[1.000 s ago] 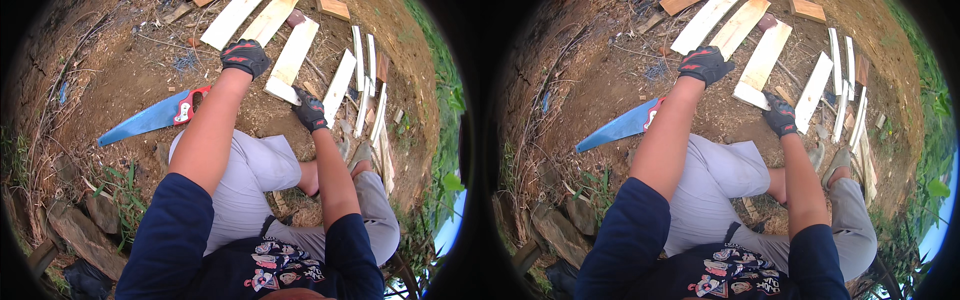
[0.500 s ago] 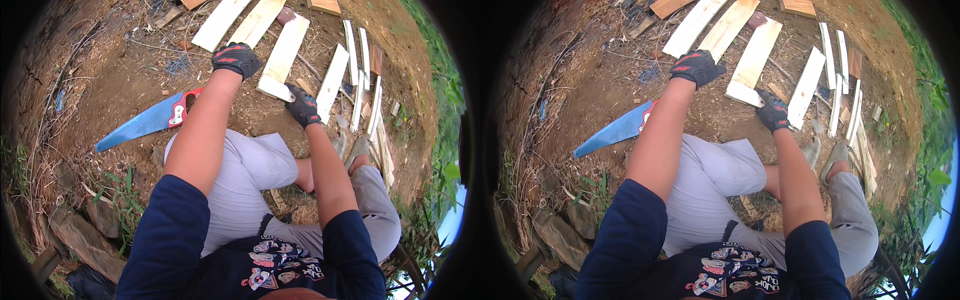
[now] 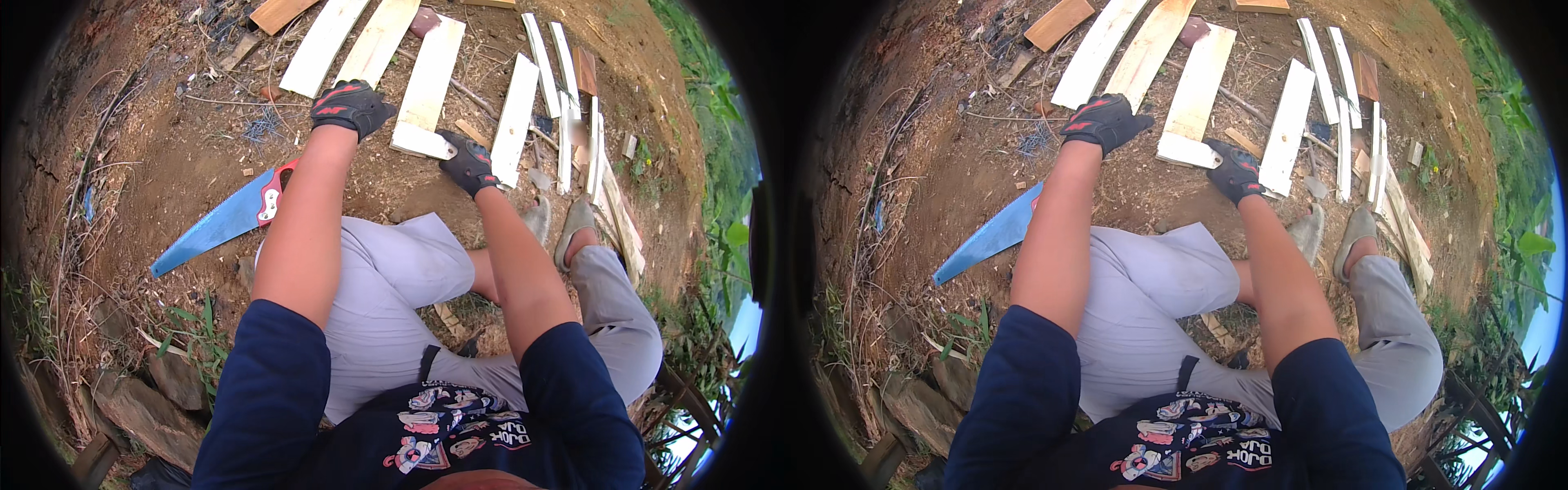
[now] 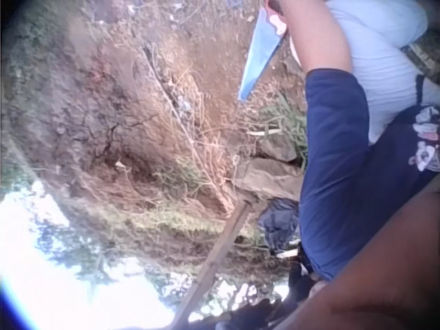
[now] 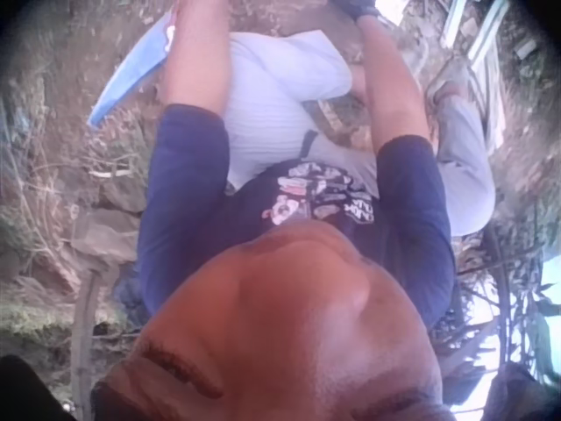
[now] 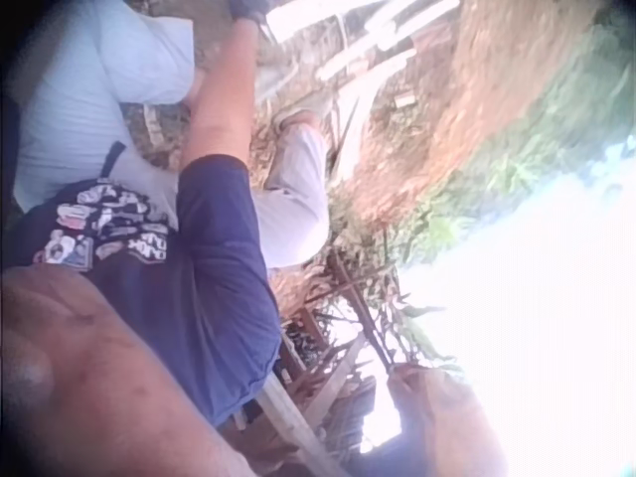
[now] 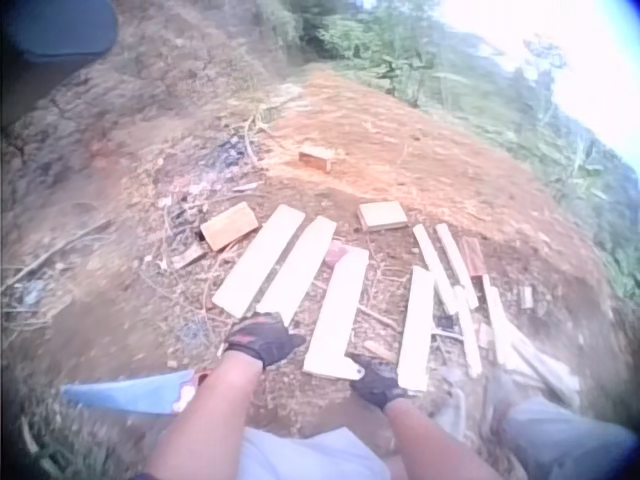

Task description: The person sits on the ground and assembles a wooden frame using several planks. They use a hammer to drive nails into the wood to secure the pieces together.

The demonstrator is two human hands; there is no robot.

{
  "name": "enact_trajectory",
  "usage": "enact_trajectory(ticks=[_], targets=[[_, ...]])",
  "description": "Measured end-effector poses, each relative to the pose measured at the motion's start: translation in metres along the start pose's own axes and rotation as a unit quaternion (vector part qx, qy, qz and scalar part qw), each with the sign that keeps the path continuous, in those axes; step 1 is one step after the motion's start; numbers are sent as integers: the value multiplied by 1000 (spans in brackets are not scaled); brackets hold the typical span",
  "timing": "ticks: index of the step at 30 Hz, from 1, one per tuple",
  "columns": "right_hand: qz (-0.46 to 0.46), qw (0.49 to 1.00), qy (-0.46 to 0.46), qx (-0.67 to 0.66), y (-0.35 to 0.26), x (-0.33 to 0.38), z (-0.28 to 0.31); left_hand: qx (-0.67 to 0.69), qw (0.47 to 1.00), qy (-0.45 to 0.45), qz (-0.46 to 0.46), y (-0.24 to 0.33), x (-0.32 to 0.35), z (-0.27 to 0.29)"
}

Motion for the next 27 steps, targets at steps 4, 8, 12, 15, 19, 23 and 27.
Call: enact_trajectory(ticks=[4, 8, 12, 15, 19, 23, 27], targets=[[10, 1000, 4, -4, 10, -8, -8, -6, 1000, 5, -8, 3, -2, 0], [5, 1000, -3, -6, 15, -11, -13, -8, 1000, -9, -13, 2, -3, -5], [8, 1000, 3, -19, 11, -7, -10, -16, 999, -39, 1, 1, -4, -6], [9, 1000, 15, -16, 10, -4, -6, -12, 999, -49, 7, 3, -3, -7], [6, 1000, 25, -18, 10, -4, -5, -18, 999, -43, 2, 1, -3, -7], [-9, 1000, 22, -2, 20, -12, -15, -22, 998, -55, 3, 4, -5, -8], [-11, 1000, 26, 3, 18, -10, -14, -23, 998, -56, 8, 2, -5, -9]])
Point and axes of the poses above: each hand's wrist, its own x-axis away from the middle knuckle, its own z-axis out of the back of the hand, y = z × x, the point moved 9 cm from there along -x, towards the middle knuckle, and after that the axes turned 12 degrees about -z, right-handed, at the moved point
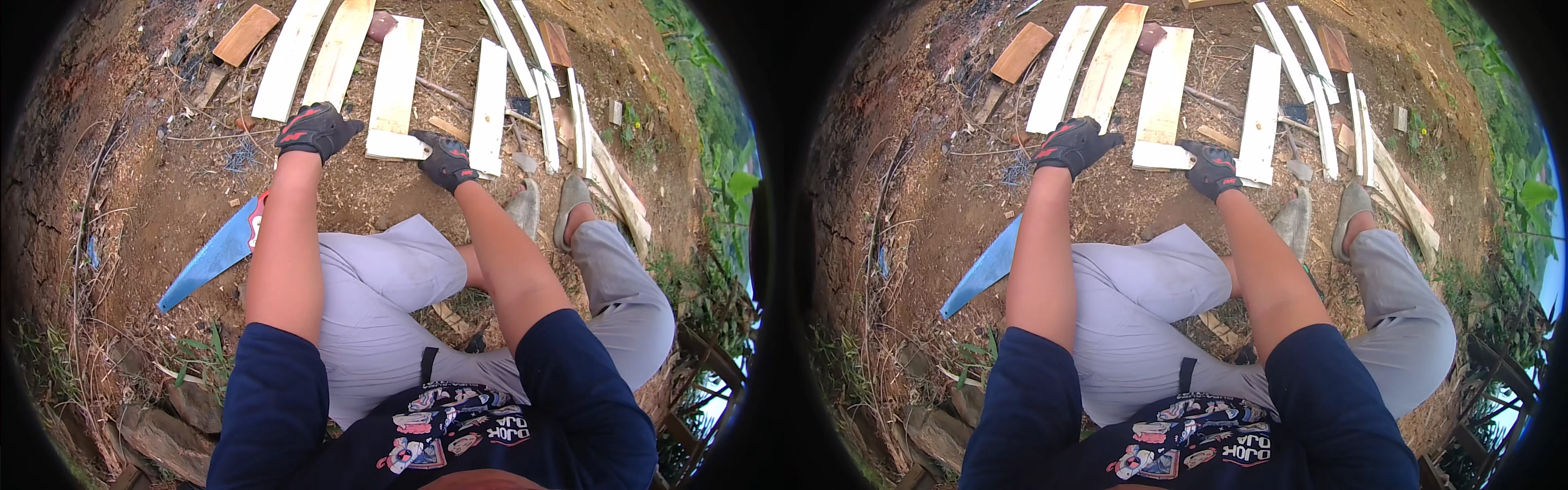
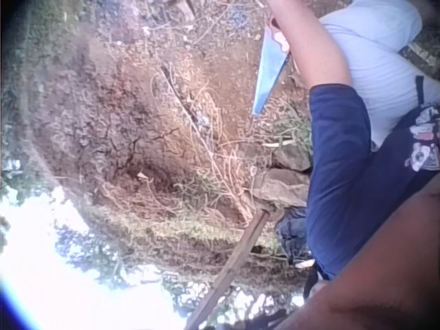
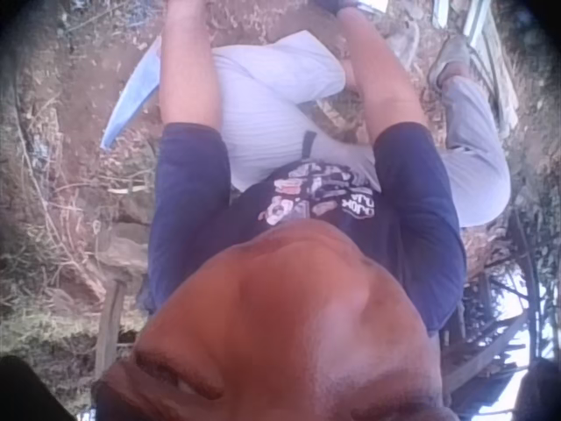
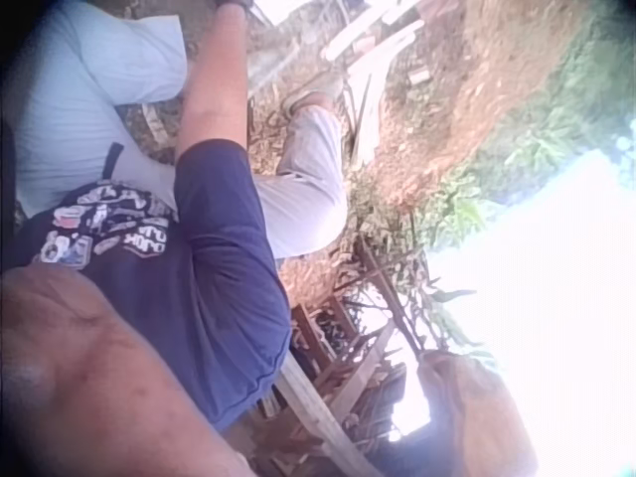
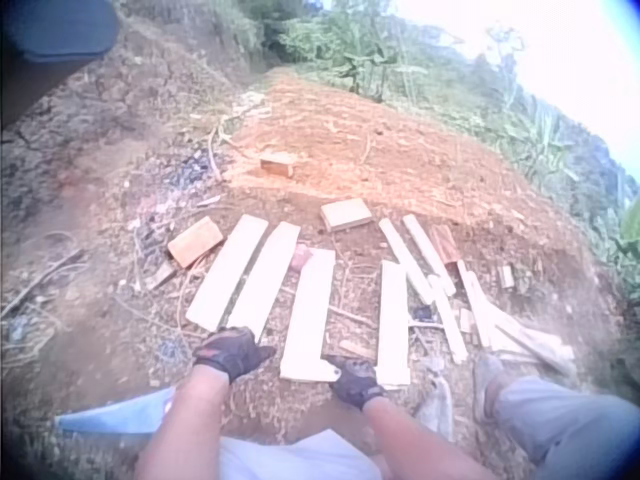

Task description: The person sits on the ground and assembles a wooden frame using several planks. They use a hammer to drive nails into the wood to secure the pieces together.

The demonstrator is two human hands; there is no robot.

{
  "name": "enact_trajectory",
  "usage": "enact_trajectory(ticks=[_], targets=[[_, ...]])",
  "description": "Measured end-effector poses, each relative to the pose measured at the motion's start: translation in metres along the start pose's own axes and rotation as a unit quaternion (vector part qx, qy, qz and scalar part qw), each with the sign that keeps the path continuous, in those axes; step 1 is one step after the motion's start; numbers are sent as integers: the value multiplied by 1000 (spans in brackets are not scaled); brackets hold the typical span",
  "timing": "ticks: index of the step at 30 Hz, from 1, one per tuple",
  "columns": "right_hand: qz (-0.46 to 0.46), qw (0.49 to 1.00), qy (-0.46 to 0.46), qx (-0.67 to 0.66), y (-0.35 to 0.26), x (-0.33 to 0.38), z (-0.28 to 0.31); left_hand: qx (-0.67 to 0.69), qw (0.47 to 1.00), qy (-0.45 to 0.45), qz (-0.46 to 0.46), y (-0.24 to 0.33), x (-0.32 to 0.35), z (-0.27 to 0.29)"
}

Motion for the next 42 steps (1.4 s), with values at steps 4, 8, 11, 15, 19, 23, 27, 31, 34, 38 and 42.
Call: enact_trajectory(ticks=[4, 8, 11, 15, 19, 23, 27, 31, 34, 38, 42], targets=[[-11, 1000, -4, -1, 1, 0, 2, 1, 1000, 13, -9, 1, 0, 1], [-9, 1000, -10, -18, 1, 1, 2, 1, 1000, 7, -6, 4, 3, 3], [-12, 1000, -8, -14, 0, 2, 3, 3, 1000, -4, -2, 5, 4, 3], [-8, 1000, -12, -6, -1, 3, 4, 6, 1000, 1, 4, 4, 1, 1], [-17, 1000, -21, -10, -3, 4, 5, 8, 1000, 5, 5, 3, 4, 2], [-14, 1000, -16, -18, -2, 4, 5, 3, 1000, 10, -1, 2, 2, 1], [-6, 999, -6, -39, 1, 2, 3, 0, 1000, 6, -4, 5, 0, 0], [-13, 999, -13, -39, 0, 3, 3, -2, 1000, 3, -5, 3, 1, 0], [-5, 999, -7, -36, 1, 2, 4, 5, 1000, 18, 0, 3, 0, 2], [3, 999, -14, -40, -4, 7, 7, -5, 1000, 8, -3, 6, 1, 2], [-7, 999, -15, -30, -2, 6, 5, -17, 1000, 8, -10, 7, 0, 0]])
Point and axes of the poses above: each hand's wrist, its own x-axis away from the middle knuckle, its own z-axis out of the back of the hand, y = z × x, the point moved 9 cm from there along -x, towards the middle knuckle, and after that the axes turned 12 degrees about -z, right-handed, at the moved point
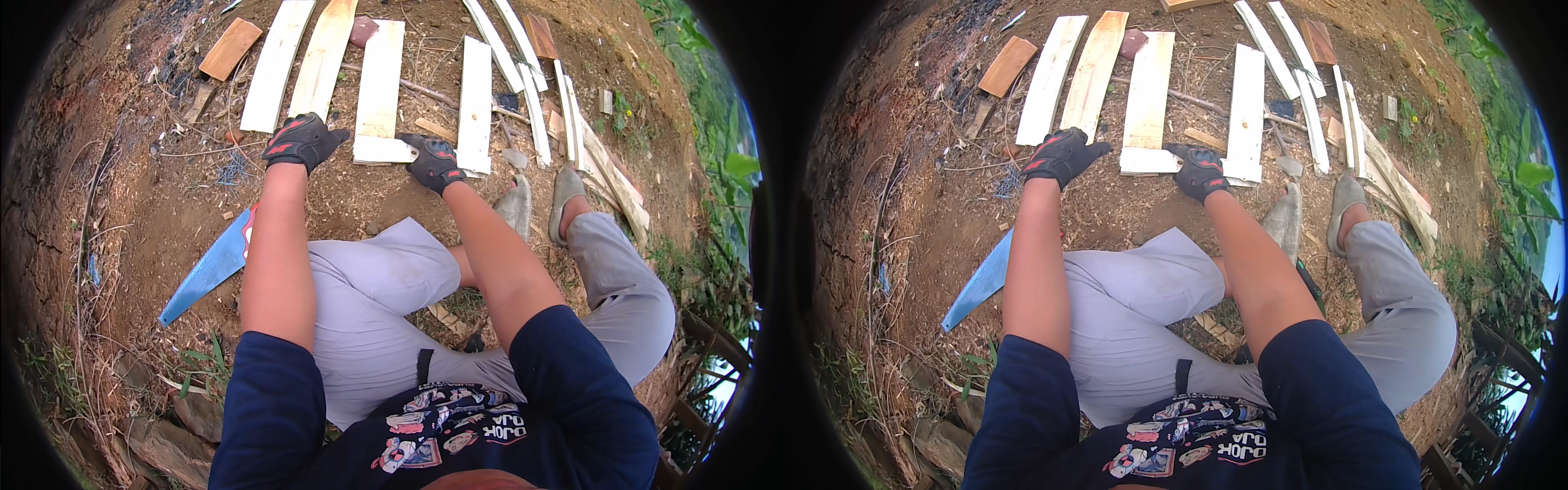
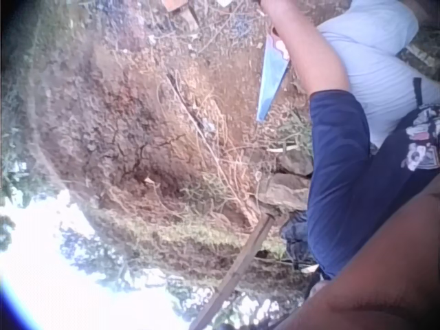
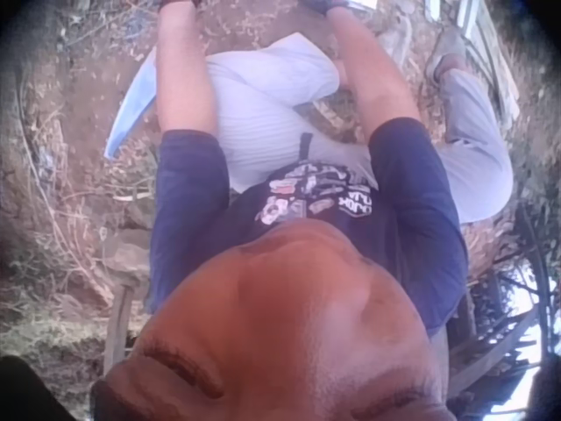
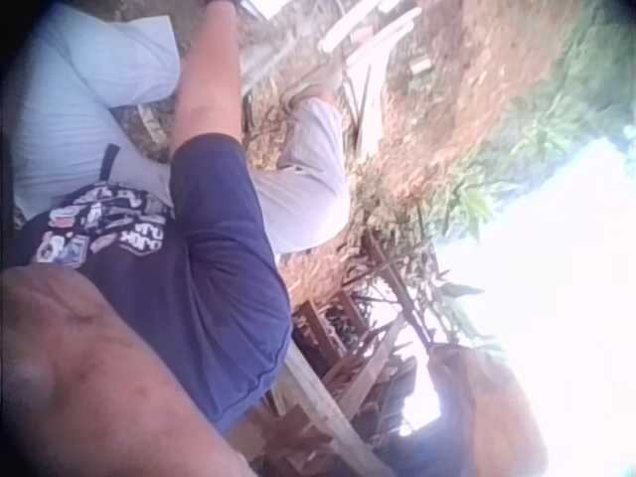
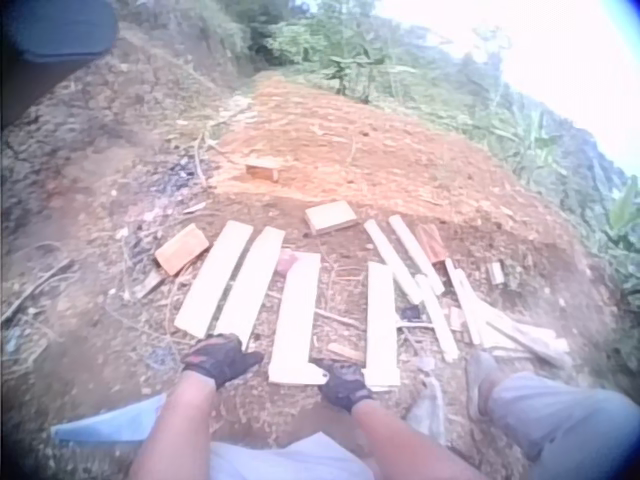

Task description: The person sits on the ground and assembles a wooden frame using several planks. They use a hammer to drive nails into the wood to secure the pieces together.

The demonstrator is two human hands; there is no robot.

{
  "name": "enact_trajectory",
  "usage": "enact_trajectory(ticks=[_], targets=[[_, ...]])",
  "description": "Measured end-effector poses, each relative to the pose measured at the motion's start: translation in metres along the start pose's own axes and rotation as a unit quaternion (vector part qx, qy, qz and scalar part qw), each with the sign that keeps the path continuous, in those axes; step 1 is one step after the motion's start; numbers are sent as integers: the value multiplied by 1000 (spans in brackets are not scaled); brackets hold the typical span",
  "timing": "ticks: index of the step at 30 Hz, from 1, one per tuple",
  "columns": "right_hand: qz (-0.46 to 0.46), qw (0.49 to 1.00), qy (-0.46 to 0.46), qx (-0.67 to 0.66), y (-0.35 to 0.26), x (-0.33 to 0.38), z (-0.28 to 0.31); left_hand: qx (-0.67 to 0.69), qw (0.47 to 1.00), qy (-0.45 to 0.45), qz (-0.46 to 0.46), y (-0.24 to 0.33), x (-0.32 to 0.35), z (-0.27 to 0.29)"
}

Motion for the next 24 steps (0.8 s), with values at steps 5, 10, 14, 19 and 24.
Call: enact_trajectory(ticks=[5, 10, 14, 19, 24], targets=[[3, 1000, -5, 21, 1, -2, -3, -5, 1000, -22, 4, -4, -2, -5], [24, 999, 22, 21, 9, -9, -10, -6, 1000, -25, -4, 1, -5, -4], [10, 1000, 4, 8, 6, -8, -10, -10, 1000, -12, -2, -2, -2, -3], [14, 999, 16, 26, 2, -3, -4, -11, 1000, -20, 0, -1, -2, -3], [15, 1000, 5, 25, 3, -4, -5, -11, 1000, -21, -3, -1, -3, -4]])
Point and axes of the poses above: each hand's wrist, its own x-axis away from the middle knuckle, its own z-axis out of the back of the hand, y = z × x, the point moved 9 cm from there along -x, towards the middle knuckle, and after that the axes turned 12 degrees about -z, right-handed, at the moved point
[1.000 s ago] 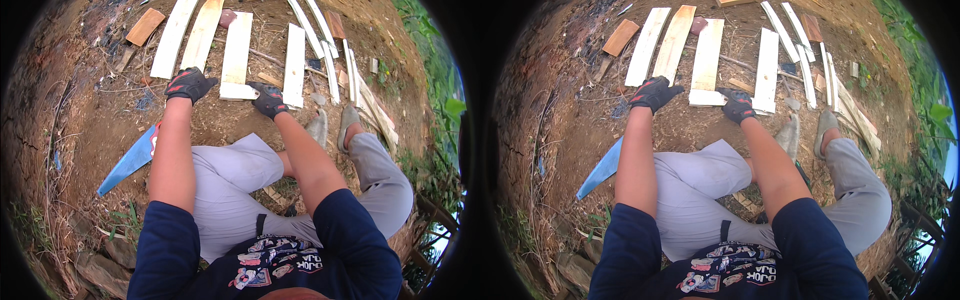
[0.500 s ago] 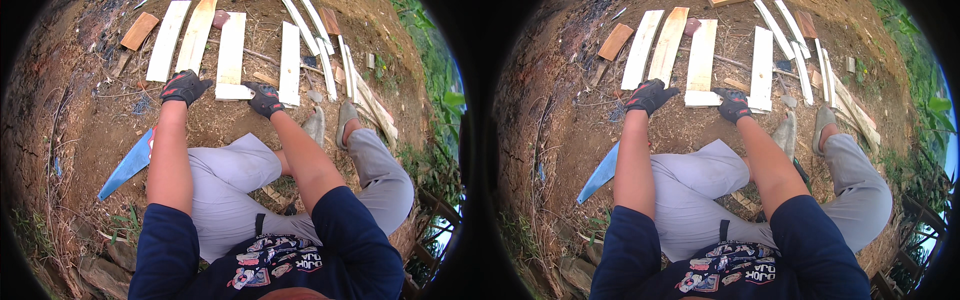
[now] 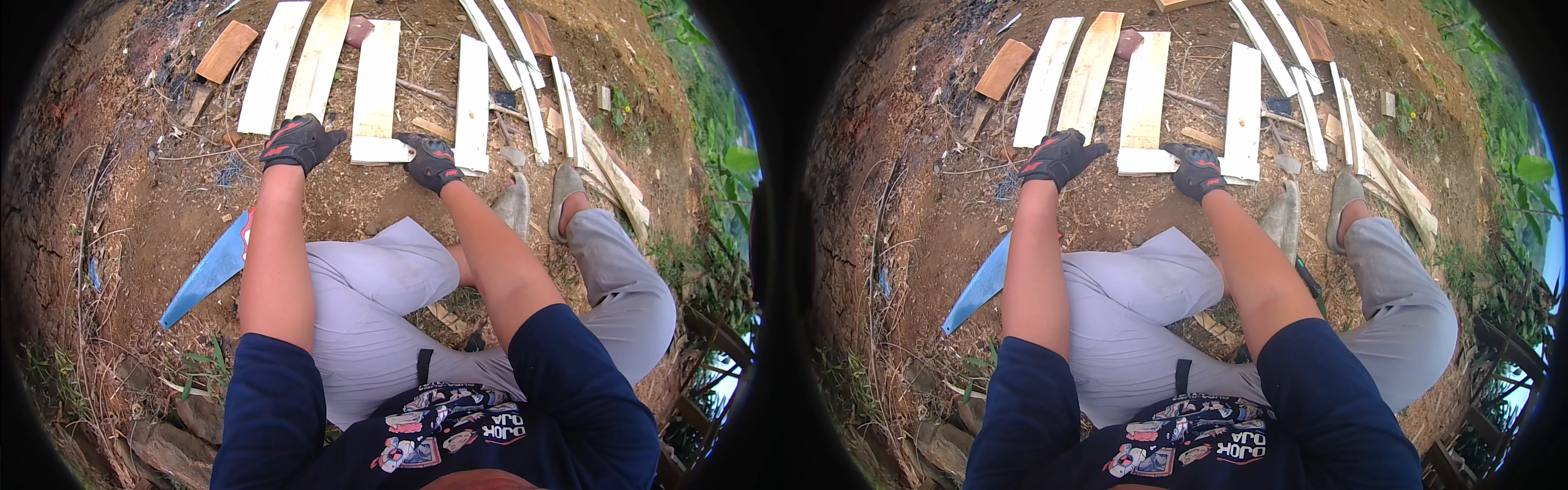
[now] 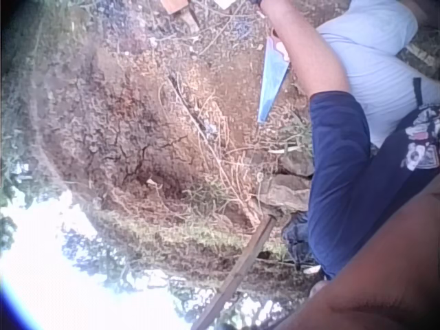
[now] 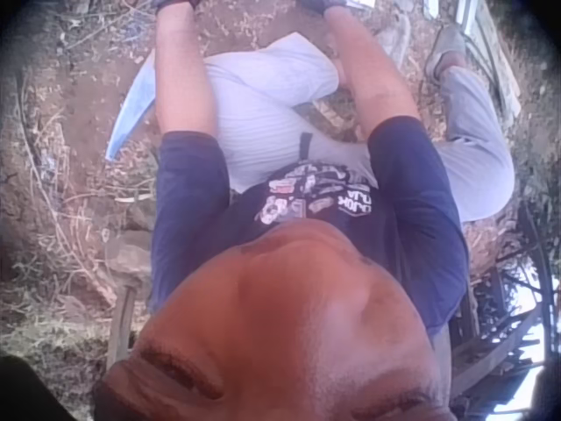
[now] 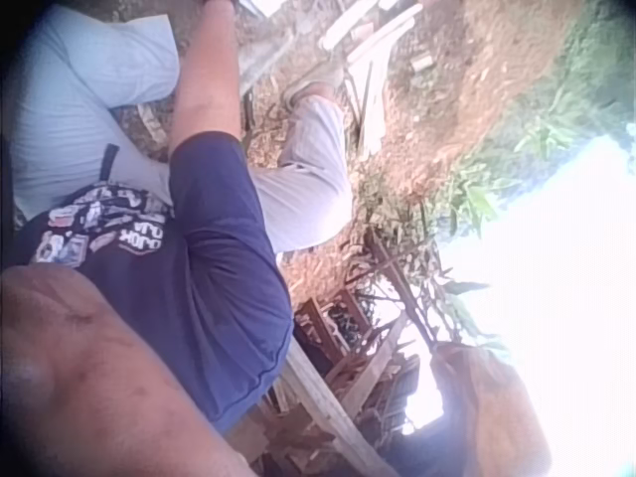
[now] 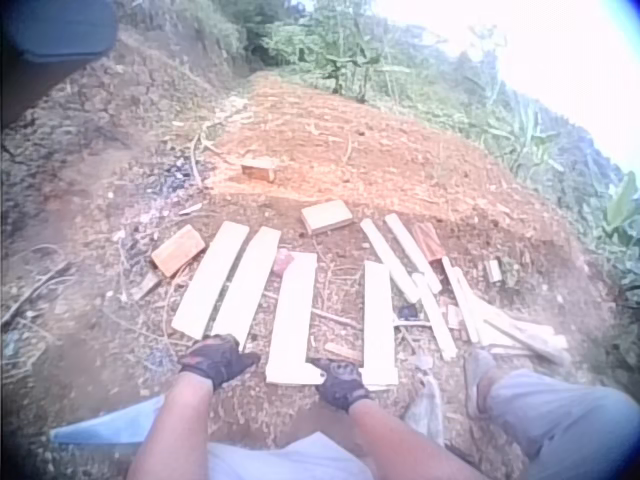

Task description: The person sits on the ground and assembles a wooden frame using several planks. They use a hammer to drive nails into the wood to secure the pieces together.

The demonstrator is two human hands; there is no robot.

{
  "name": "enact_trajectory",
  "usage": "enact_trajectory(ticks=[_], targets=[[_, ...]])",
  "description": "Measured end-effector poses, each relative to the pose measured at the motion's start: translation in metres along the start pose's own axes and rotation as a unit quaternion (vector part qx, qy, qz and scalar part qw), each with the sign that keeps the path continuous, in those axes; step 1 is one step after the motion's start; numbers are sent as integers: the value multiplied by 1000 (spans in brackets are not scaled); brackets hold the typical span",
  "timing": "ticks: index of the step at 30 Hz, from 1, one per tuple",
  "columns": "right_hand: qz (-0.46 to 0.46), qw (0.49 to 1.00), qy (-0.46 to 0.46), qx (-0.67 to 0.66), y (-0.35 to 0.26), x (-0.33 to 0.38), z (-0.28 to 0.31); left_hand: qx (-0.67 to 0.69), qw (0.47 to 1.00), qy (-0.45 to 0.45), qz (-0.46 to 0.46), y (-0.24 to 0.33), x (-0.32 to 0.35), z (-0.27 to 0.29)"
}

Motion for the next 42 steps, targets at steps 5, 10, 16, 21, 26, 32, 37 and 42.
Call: enact_trajectory(ticks=[5, 10, 16, 21, 26, 32, 37, 42], targets=[[-10, 1000, 0, 2, -9, 9, 12, 0, 1000, -5, 1, 2, 1, -1], [-9, 1000, 16, -11, -3, 5, 8, -4, 1000, 14, 10, 4, 1, 1], [-4, 999, 24, -28, 0, 0, 4, -14, 1000, 12, 11, -2, -5, -4], [4, 999, 34, -24, 0, 1, 6, -15, 1000, 5, 18, 4, -1, 0], [-1, 999, 23, -24, -1, 1, 4, -22, 999, -8, 26, 2, -2, -4], [0, 1000, 11, -21, 4, -2, -3, -9, 999, -8, 33, 5, 2, -1], [10, 999, 32, -30, 15, -12, -16, -17, 999, -12, 24, 9, -3, -2], [32, 998, 53, 8, 11, -14, -21, -21, 999, -18, 19, 6, -3, -3]])
Point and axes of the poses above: each hand's wrist, its own x-axis away from the middle knuckle, its own z-axis out of the back of the hand, y = z × x, the point moved 9 cm from there along -x, towards the middle knuckle, and after that the axes turned 12 degrees about -z, right-handed, at the moved point
